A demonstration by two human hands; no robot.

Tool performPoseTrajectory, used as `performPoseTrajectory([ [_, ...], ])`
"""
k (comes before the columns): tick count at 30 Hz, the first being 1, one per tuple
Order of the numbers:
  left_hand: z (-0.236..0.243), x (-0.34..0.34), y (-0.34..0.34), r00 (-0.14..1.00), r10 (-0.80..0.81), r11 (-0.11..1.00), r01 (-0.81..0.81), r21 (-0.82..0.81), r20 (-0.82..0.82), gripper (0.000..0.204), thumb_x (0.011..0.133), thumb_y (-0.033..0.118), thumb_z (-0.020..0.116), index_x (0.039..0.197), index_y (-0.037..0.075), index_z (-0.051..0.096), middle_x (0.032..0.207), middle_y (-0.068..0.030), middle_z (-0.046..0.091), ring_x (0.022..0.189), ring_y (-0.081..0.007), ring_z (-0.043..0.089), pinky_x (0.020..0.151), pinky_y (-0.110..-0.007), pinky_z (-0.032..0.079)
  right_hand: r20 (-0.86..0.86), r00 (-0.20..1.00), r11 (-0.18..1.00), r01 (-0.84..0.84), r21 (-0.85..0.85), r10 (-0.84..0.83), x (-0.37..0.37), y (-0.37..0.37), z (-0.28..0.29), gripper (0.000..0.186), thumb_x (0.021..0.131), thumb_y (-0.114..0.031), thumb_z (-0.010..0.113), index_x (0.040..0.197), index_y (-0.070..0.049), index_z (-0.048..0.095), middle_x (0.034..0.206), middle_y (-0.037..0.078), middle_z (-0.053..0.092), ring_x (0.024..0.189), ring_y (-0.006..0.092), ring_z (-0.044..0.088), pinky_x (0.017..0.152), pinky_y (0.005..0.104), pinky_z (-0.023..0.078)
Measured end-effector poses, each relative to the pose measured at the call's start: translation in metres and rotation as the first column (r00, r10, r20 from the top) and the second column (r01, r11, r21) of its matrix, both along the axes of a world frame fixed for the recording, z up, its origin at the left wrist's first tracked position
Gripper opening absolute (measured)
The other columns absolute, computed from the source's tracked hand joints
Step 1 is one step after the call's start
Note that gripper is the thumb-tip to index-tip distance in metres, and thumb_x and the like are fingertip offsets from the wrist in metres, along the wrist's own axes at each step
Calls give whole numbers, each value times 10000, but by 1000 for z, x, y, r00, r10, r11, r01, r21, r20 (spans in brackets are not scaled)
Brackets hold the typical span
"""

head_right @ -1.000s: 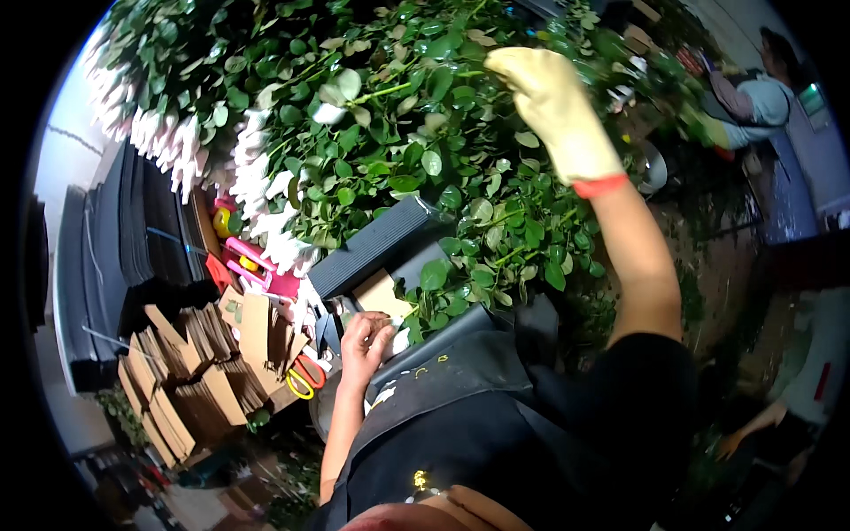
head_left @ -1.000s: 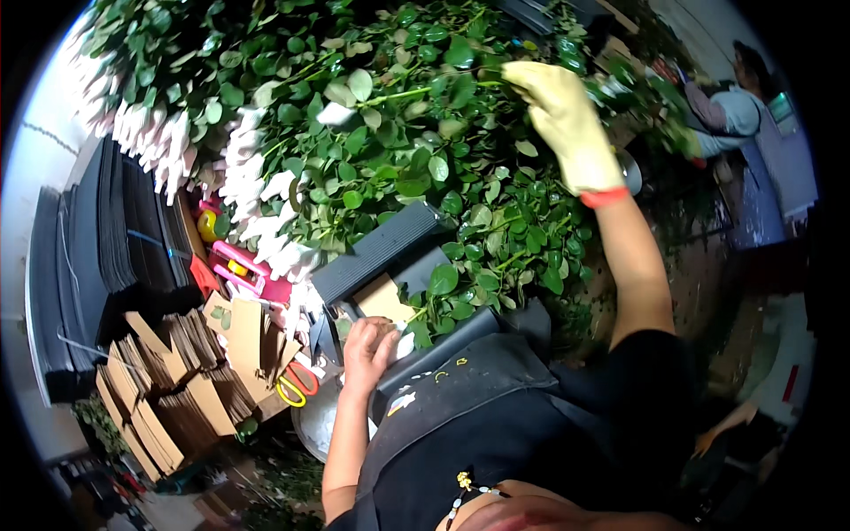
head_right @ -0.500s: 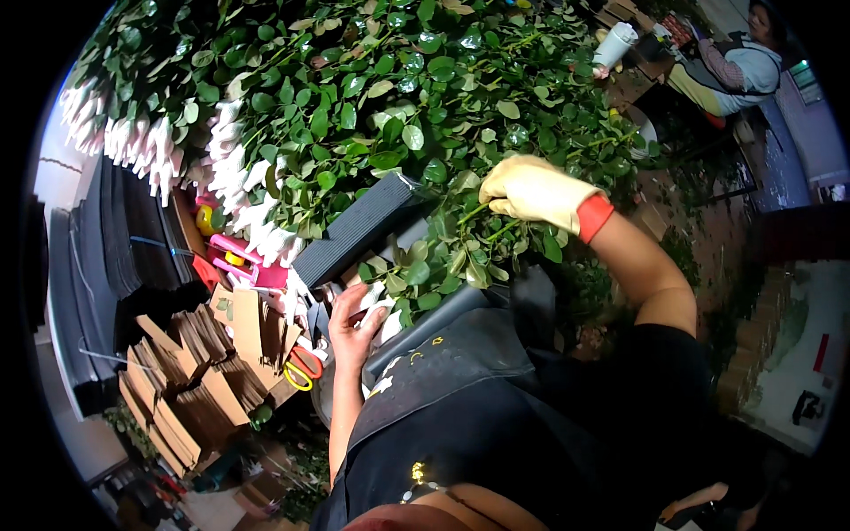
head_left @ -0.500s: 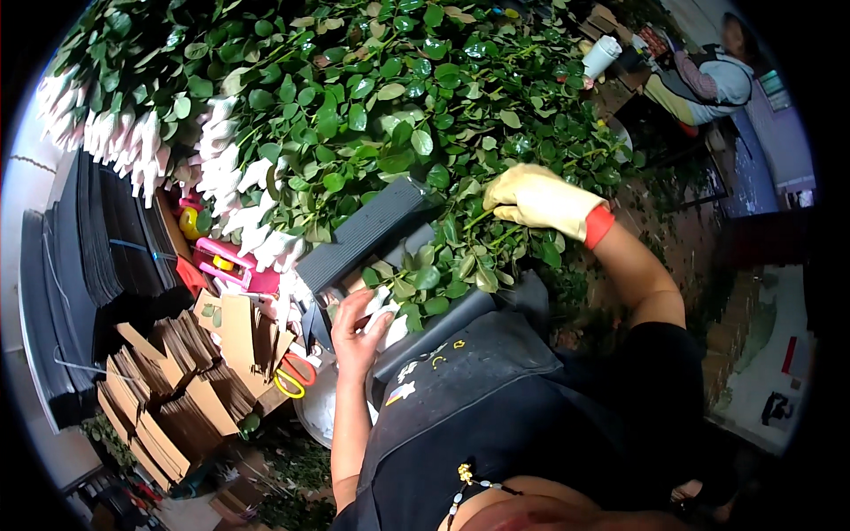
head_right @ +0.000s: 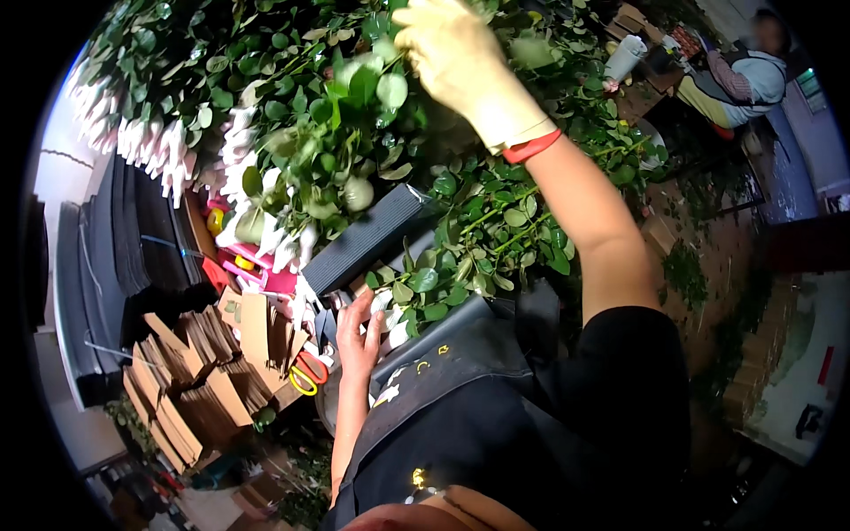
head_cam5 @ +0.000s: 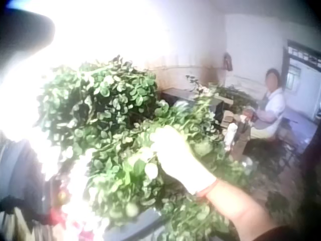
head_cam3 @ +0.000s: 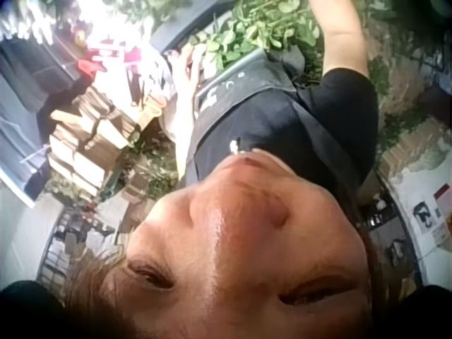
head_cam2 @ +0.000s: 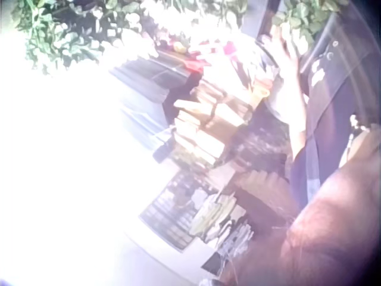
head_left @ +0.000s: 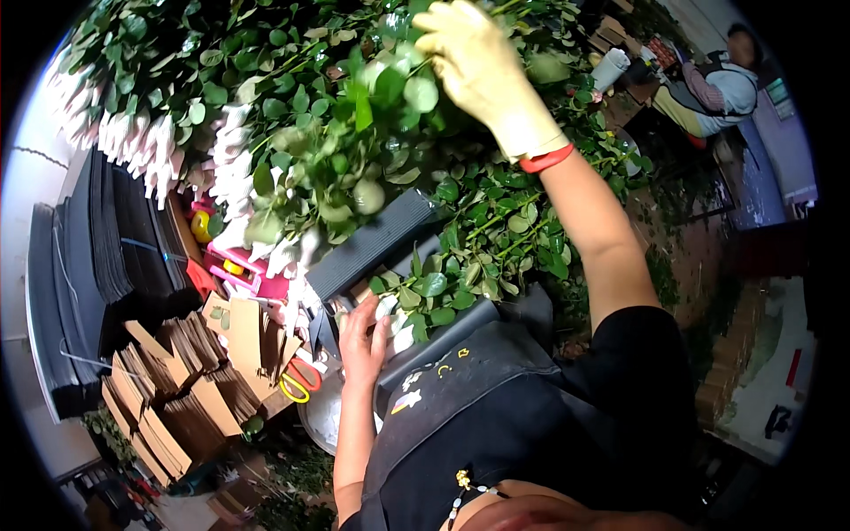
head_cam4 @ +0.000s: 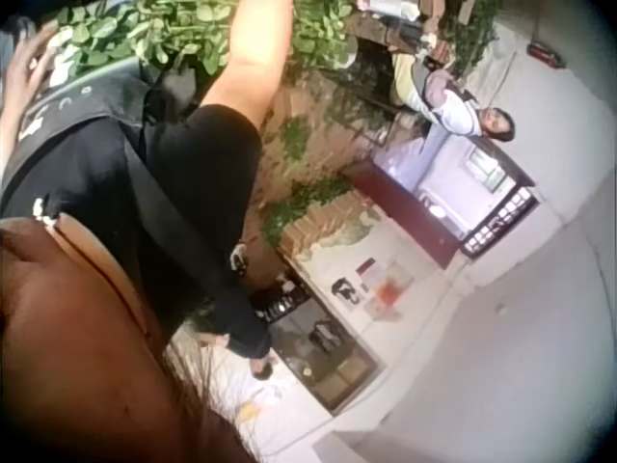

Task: The person places pink roses into a small black box, trims foliage with shears, and packs the plants into the container.

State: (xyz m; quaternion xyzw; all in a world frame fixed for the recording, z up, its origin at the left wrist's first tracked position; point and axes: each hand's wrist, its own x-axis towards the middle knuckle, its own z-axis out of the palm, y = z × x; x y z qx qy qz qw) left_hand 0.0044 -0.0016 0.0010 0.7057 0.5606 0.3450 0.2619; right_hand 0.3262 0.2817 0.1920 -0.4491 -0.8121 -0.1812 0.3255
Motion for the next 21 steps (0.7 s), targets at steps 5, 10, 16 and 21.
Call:
performPoseTrajectory([
  [5, -11, 7, 6, 996, 92, 993, -92, 74, 11, 242, 917, 83, 812, 1139, 28, 734, 1180, -144, 708, 1013, -331, 684, 892, -412, 543, -175, 978, 991, -121, -51, 110, 30, -34, 39, 315, 900, -96, 633, 1197, -84, 737, 1085, 141, 699, 1050, 360, 661, 979, 459, 533],
  [10, -37, 1, 4, 997, 72, 992, -69, 104, -17, 265, 942, 132, 823, 1143, -1, 715, 1116, -134, 671, 999, -252, 669, 941, -371, 550, 35, 954, 949, -300, 92, 298, 75, -70, 30, 152, 985, 18, 536, 983, -71, 659, 958, 111, 754, 829, 306, 721, 988, 497, 581],
  [16, -58, -3, 7, 877, 230, 965, -150, -215, 422, 554, 872, 90, 856, 1358, -19, 615, 1304, -162, 633, 1197, -286, 642, 1018, -392, 526, 123, 932, 877, -269, -398, 342, 102, -110, -63, 228, 817, -23, 670, 1028, -77, 737, 865, 78, 751, 815, 309, 731, 1052, 517, 549],
  [21, -40, -3, 11, 898, 120, 985, -53, -166, 423, 837, 892, 4, 862, 1586, 78, 401, 1420, -107, 569, 1225, -210, 635, 1037, -357, 560, 296, 941, 932, -51, -358, 165, 110, -121, -99, 123, 833, -79, 674, 919, -88, 762, 823, 83, 745, 756, 296, 711, 971, 422, 571],
])
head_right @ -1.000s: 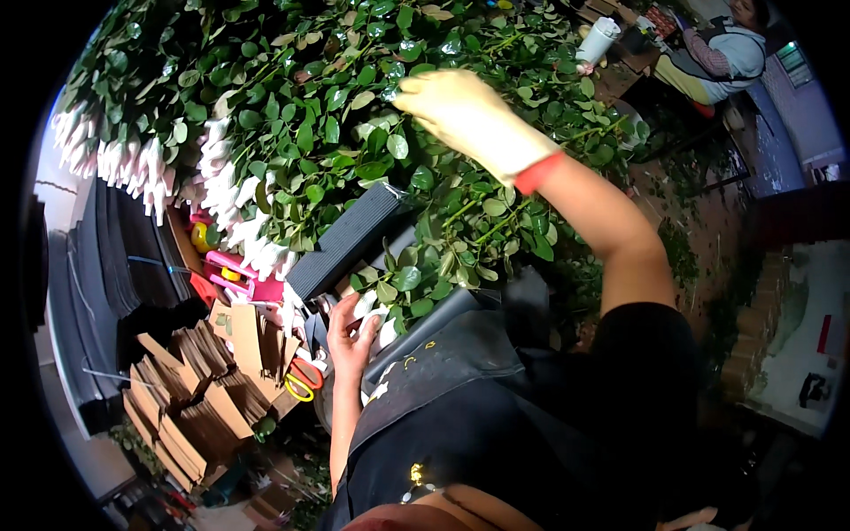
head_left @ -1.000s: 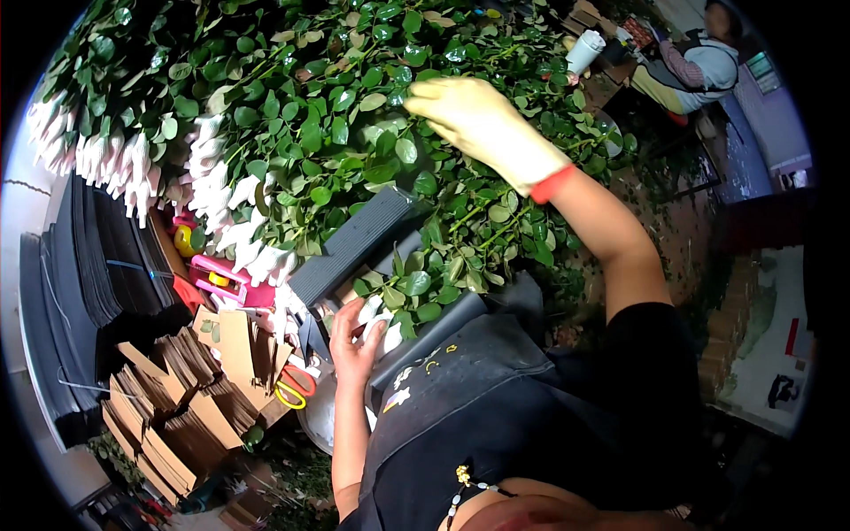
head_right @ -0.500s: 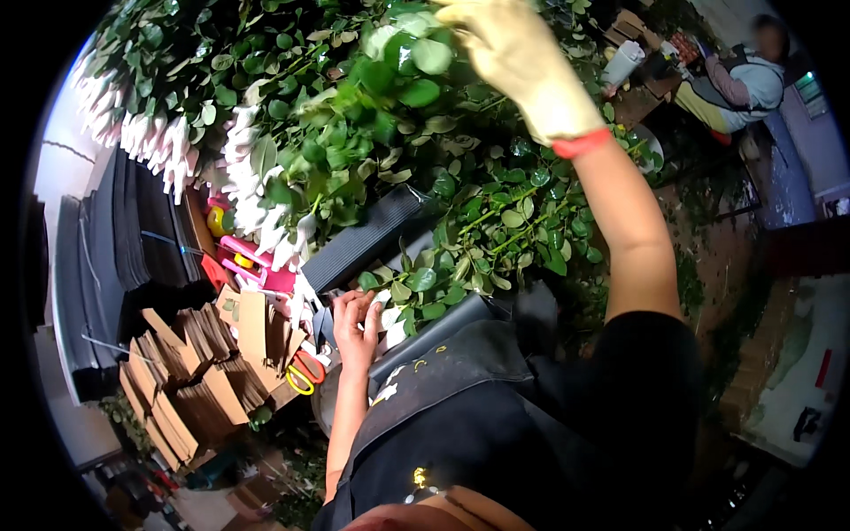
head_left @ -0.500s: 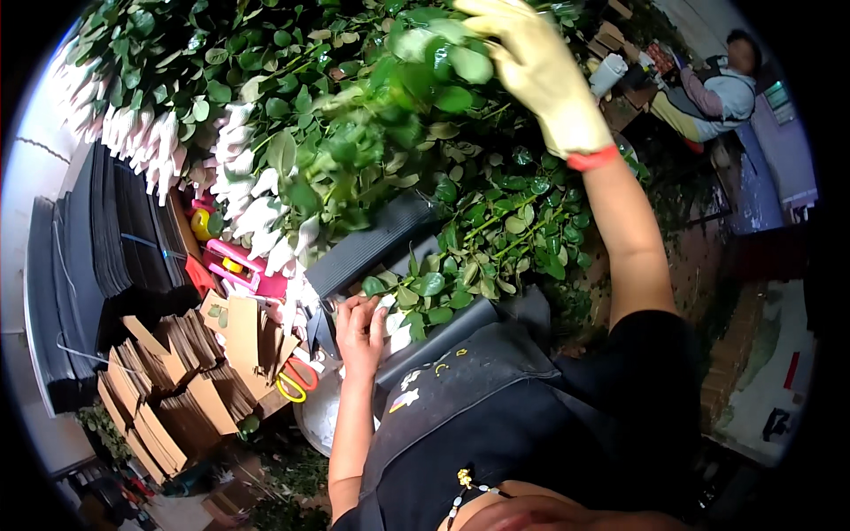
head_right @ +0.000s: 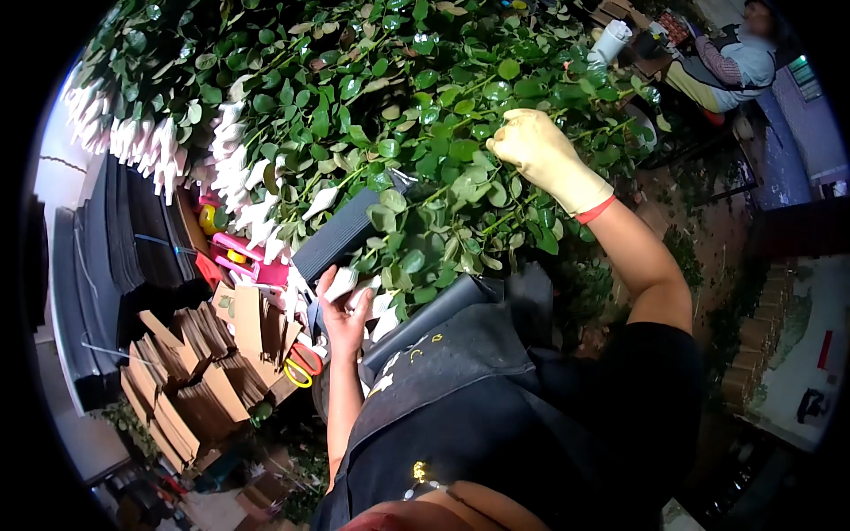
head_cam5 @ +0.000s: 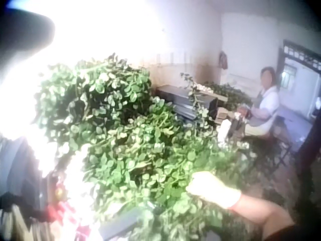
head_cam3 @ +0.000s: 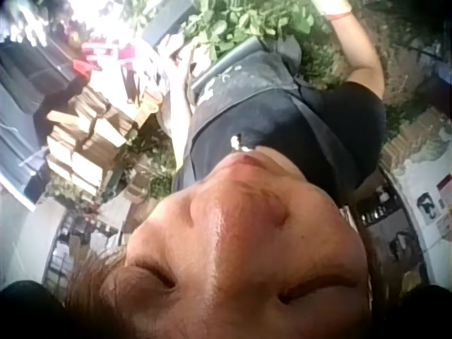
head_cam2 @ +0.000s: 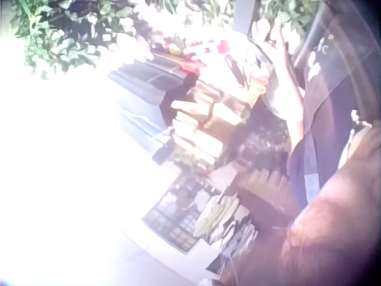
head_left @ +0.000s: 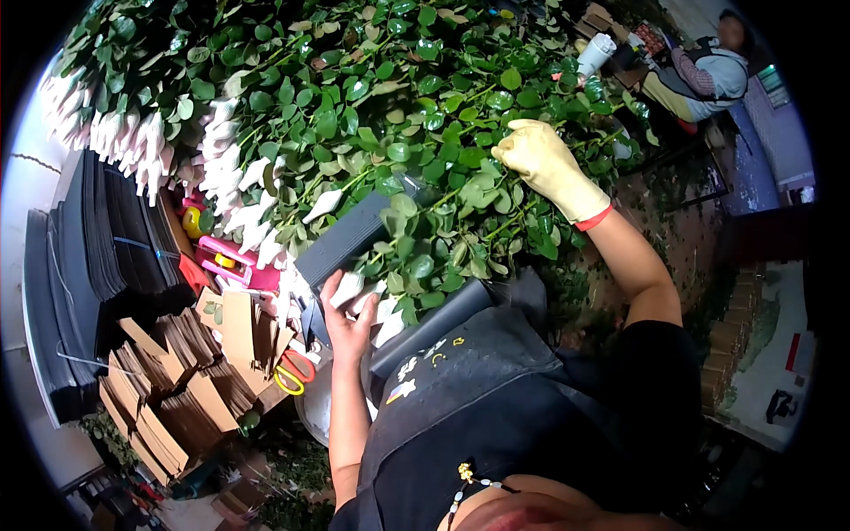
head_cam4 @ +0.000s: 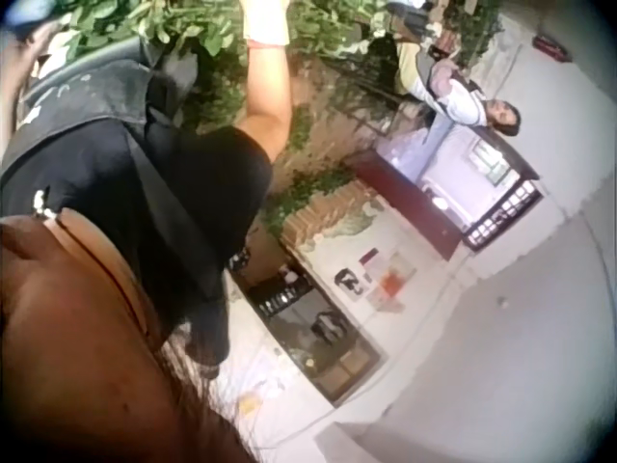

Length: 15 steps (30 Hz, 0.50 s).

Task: The person places pink roses into a small black box, trims foliage with shears, and packs the plants into the container.

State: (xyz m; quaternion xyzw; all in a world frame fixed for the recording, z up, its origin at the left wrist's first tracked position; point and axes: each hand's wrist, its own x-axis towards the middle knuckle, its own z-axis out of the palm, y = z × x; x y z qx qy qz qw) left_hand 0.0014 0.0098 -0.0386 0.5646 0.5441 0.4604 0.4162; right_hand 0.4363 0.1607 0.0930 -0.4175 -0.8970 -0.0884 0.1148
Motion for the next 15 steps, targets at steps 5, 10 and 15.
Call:
performPoseTrajectory([
  [5, 15, 3, -2, 996, -9, 1000, 9, 4, -87, 703, 899, 56, 869, 1503, 82, 511, 1283, -99, 633, 1073, -172, 642, 918, -317, 557, 417, 908, 957, 164, -240, -51, -10, -3, -6, 187, 836, -73, 711, 996, -105, 802, 914, 152, 771, 911, 307, 739, 926, 388, 573],
  [10, 26, 6, -2, 954, 30, 1000, -30, 5, -300, 594, 904, 101, 872, 1421, 43, 585, 1235, -97, 619, 1024, -169, 642, 873, -303, 558, -68, 951, 859, 240, -452, -301, 3, 6, 35, 366, 973, -143, 721, 1339, -133, 730, 1285, 126, 765, 1196, 289, 720, 1083, 422, 558],
  [15, 34, 6, 0, 960, 25, 999, -33, -22, -280, 587, 902, 134, 872, 1400, 9, 589, 1221, -129, 665, 1004, -220, 667, 870, -343, 573, 223, 924, 942, 331, -63, -310, -48, 50, 15, 283, 990, -201, 691, 1257, -122, 744, 1531, 146, 605, 1316, 338, 658, 1132, 442, 523],
])
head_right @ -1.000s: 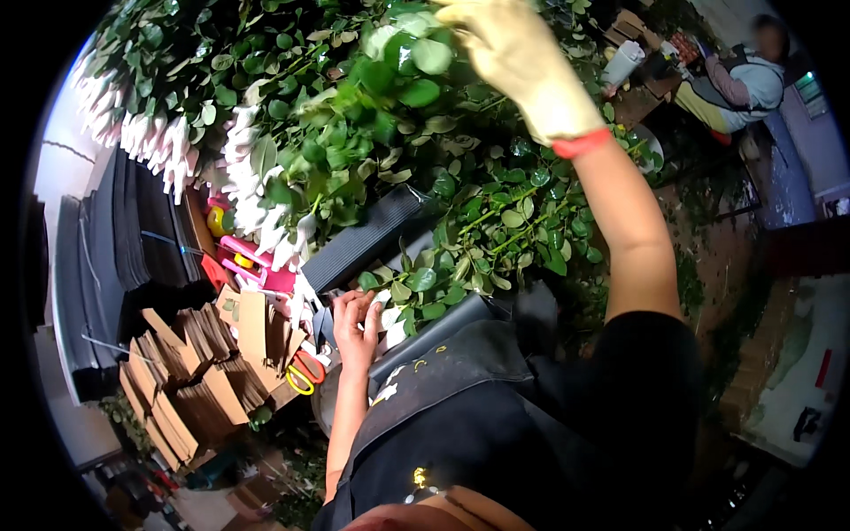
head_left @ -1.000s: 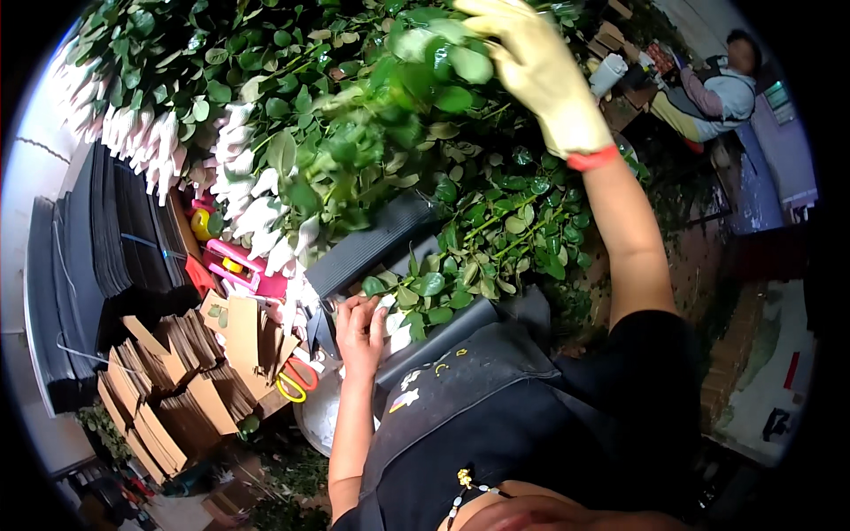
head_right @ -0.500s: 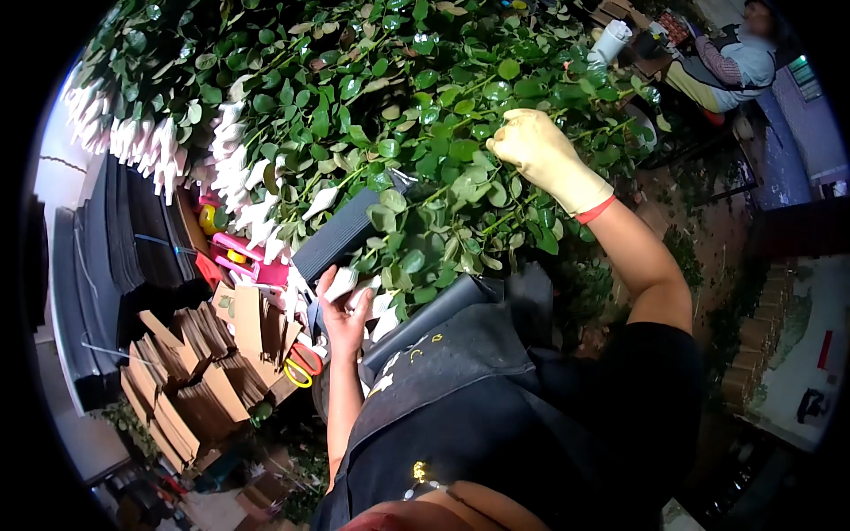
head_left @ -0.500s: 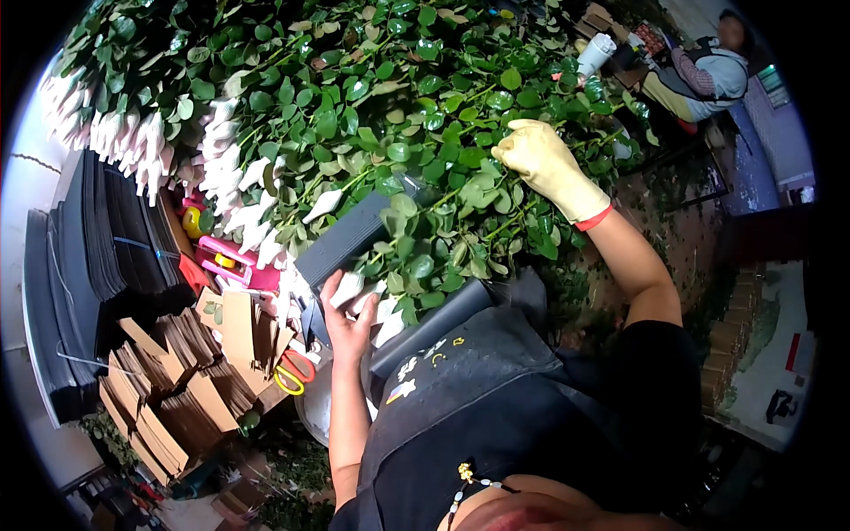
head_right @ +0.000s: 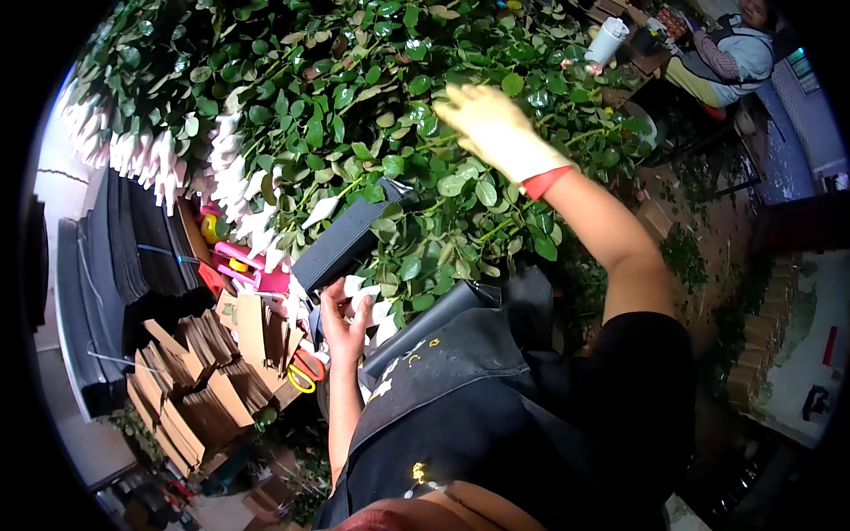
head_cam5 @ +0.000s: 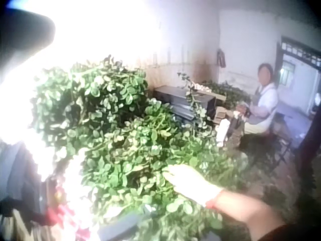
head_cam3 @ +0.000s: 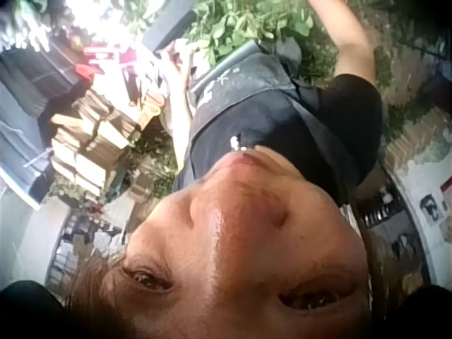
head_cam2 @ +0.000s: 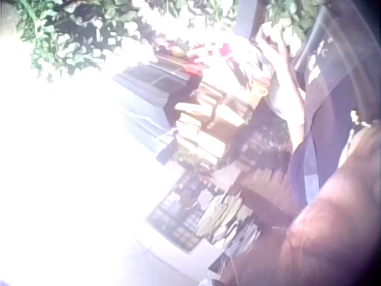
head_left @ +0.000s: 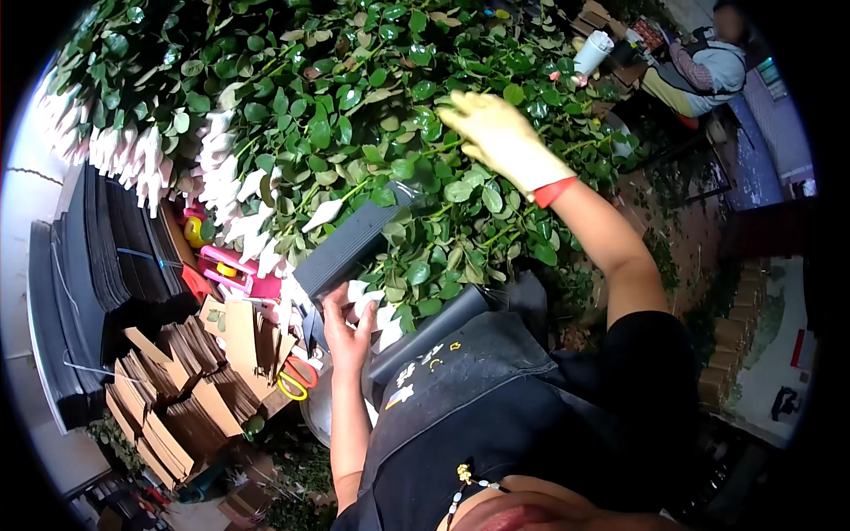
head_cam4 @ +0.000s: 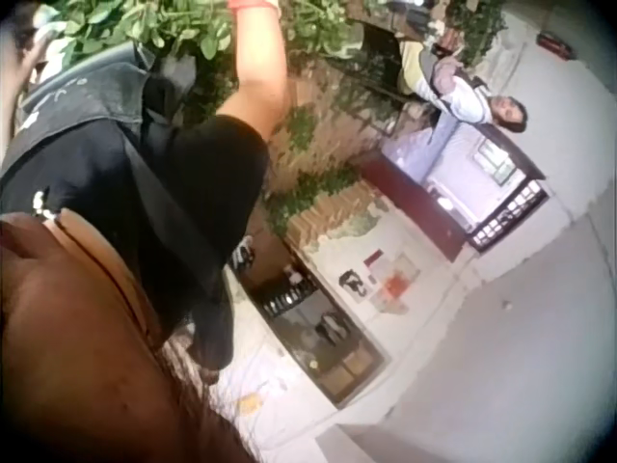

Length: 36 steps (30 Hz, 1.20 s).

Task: The person places pink roses into a small black box, trims foliage with shears, and packs the plants into the container.

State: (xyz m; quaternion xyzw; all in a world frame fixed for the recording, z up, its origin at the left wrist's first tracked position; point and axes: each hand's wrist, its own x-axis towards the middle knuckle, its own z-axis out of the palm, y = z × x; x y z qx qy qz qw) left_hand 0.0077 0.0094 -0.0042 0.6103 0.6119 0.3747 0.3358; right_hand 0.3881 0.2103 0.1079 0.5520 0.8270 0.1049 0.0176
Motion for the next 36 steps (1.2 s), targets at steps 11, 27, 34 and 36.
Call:
performPoseTrajectory([
  [11, -1, -1, -4, 998, -17, 998, 20, 56, -63, 535, 905, 90, 819, 1403, 11, 639, 1266, -137, 674, 1146, -258, 646, 1009, -360, 517, -980, 19, 933, 311, -182, -198, 116, 19, 38, 295, 980, -131, 596, 1196, -108, 796, 1568, 157, 589, 1397, 281, 604, 1108, 401, 543],
  [27, 6, 4, 0, 999, -29, 999, 30, 24, -41, 579, 908, 156, 854, 1435, 62, 632, 1252, -146, 671, 1095, -273, 646, 974, -385, 539, -109, 855, 793, -413, 447, 507, -48, 218, 53, 529, 937, -67, 664, 1461, -106, 606, 1173, 142, 704, 1095, 316, 688, 1016, 407, 565],
  [34, 5, 3, -4, 1000, 7, 1000, -7, -1, -30, 588, 886, 110, 863, 1426, 61, 636, 1231, -134, 664, 1078, -273, 641, 934, -376, 548, 59, 974, 931, 228, -285, -221, -80, 171, -42, 236, 889, -148, 703, 1092, -103, 815, 1133, 169, 800, 1060, 317, 776, 883, 448, 625],
  [36, 3, 2, -6, 1000, 3, 999, -4, -38, -13, 586, 881, 118, 866, 1418, 59, 639, 1242, -138, 669, 1087, -275, 645, 933, -380, 555, -54, 977, 935, 182, -304, -207, -57, 150, -56, 199, 885, -166, 685, 1014, -78, 808, 1085, 160, 803, 1049, 323, 774, 856, 454, 625],
])
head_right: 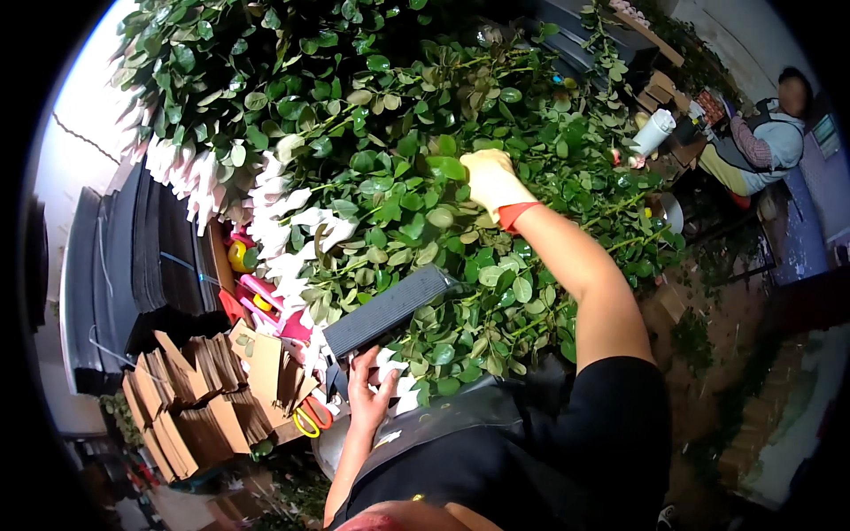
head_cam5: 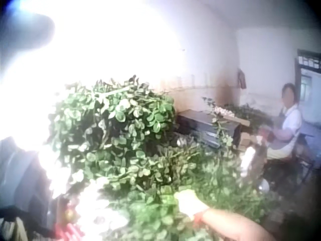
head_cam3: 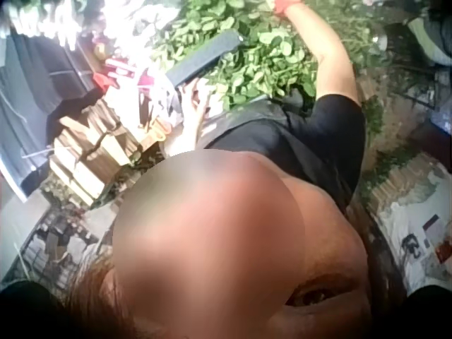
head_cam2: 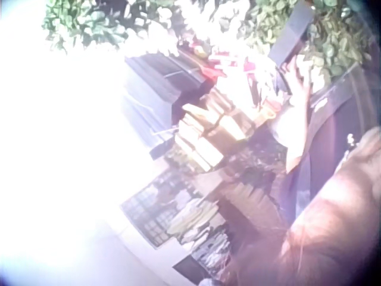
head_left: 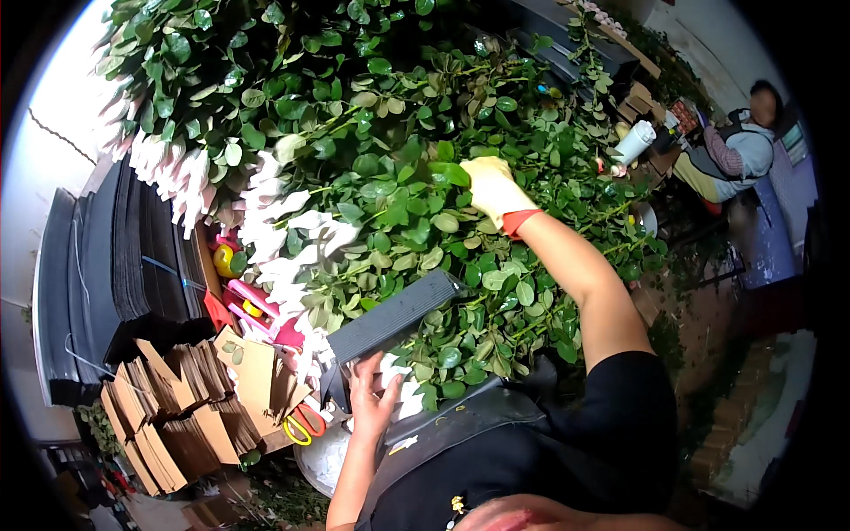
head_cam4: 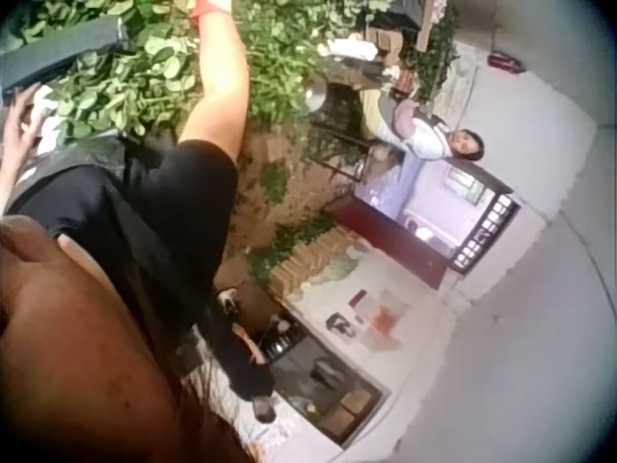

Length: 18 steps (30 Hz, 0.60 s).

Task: The person places pink roses into a small black box, trims foliage with shears, and packs the plants into the container.

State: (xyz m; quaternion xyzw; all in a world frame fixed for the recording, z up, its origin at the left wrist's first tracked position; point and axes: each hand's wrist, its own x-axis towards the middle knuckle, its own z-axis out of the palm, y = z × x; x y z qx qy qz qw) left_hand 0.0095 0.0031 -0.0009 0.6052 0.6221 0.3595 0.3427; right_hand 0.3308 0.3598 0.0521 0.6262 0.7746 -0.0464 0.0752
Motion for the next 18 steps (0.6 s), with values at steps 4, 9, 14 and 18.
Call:
performPoseTrajectory([
  [4, -1, 4, 6, 999, -36, 999, 35, 37, 15, 588, 886, 132, 862, 1426, 62, 641, 1246, -137, 675, 1092, -274, 645, 941, -381, 554, -234, 965, 992, -105, 71, 119, 58, 33, 13, 271, 901, -221, 714, 1126, -73, 742, 986, 116, 785, 938, 332, 741, 820, 446, 599],
  [9, -3, 1, 2, 1000, -12, 1000, 12, -14, 19, 598, 890, 145, 867, 1430, 41, 632, 1240, -130, 672, 1061, -251, 642, 929, -365, 549, -485, 874, 954, -141, -263, -4, 23, 40, 146, 744, 908, -19, 720, 1604, -143, 488, 1351, 130, 680, 1152, 225, 652, 988, 355, 552],
  [14, -6, -7, 0, 999, -18, 998, 20, 67, -35, 597, 892, 131, 866, 1424, 9, 623, 1232, -116, 662, 1045, -217, 640, 891, -335, 547, -231, 874, 813, -261, 521, 428, -55, 68, 142, 525, 987, -193, 689, 1497, -119, 589, 1405, 138, 668, 1241, 279, 657, 1105, 404, 507],
  [18, -11, 1, 11, 997, -75, 995, 76, 70, -8, 603, 889, 125, 865, 1429, 12, 622, 1253, -120, 662, 1060, -228, 647, 927, -345, 548, 249, 951, 793, -293, 535, 183, -47, 119, 108, 180, 961, -195, 698, 1110, -145, 785, 1160, 55, 721, 1197, 246, 658, 1116, 391, 461],
])
